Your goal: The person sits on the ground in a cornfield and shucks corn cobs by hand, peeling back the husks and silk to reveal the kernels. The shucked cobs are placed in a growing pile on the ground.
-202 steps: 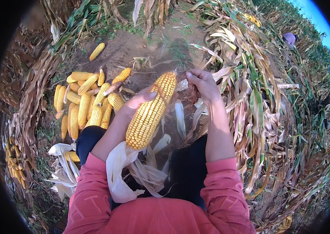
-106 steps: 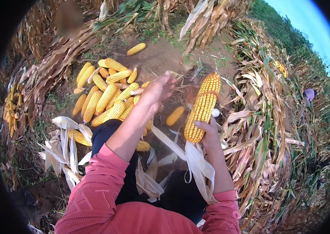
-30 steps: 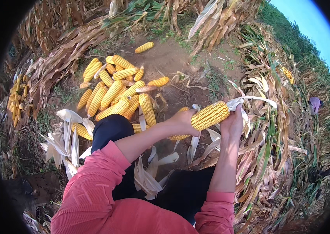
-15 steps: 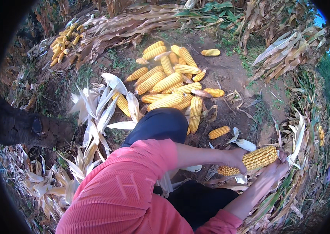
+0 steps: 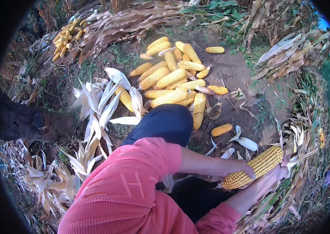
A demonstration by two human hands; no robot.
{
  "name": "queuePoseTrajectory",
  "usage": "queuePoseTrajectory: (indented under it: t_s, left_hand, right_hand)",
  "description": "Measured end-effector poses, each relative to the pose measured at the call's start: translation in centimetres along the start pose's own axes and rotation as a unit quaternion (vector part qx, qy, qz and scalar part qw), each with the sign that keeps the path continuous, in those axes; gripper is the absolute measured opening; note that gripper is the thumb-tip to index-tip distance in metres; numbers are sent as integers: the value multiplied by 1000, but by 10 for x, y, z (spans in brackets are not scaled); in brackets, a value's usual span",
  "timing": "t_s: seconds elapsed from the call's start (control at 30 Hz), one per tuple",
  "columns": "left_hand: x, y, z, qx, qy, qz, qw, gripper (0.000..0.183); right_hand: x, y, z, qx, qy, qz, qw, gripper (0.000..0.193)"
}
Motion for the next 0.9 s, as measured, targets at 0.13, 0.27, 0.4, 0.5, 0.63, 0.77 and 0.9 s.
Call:
queuePoseTrajectory:
  t_s: [0.13, 0.27, 0.4, 0.5, 0.63, 0.77, 0.9]
  left_hand:
    - [-65, 41, 3, -102, -25, 115, 988, 44]
    - [-165, 79, -41, -196, -133, 99, 967, 44]
    - [-238, 122, -109, -321, -154, 247, 901, 54]
    - [-267, 177, -163, -445, -171, 386, 790, 65]
    - [-249, 253, -213, -522, -129, 431, 725, 74]
    - [-218, 336, -257, -669, 43, 537, 513, 77]
    - [-167, 387, -270, -518, 30, 711, 475, 85]
  right_hand:
    - [13, 18, 3, -30, 111, -432, 894, 13]
    - [-25, 61, -17, 81, -62, -855, 509, 16]
    - [-62, 164, -90, 211, -365, -896, 136, 29]
    - [-100, 176, -158, 270, -472, -839, -16, 44]
    - [-122, 171, -152, 336, -361, -869, 42, 47]
    - [-123, 163, -125, 324, -283, -903, 8, 49]
    - [-121, 173, -118, 309, -292, -905, -25, 51]
Point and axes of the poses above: each hand's wrist, its own z-axis towards the middle knuckle, its own y-axis out of the back of the hand, x = y × z, the point moved 9 cm from there along z, towards the middle knuckle, and after that the axes turned 14 degrees about z, right-handed, at the moved point
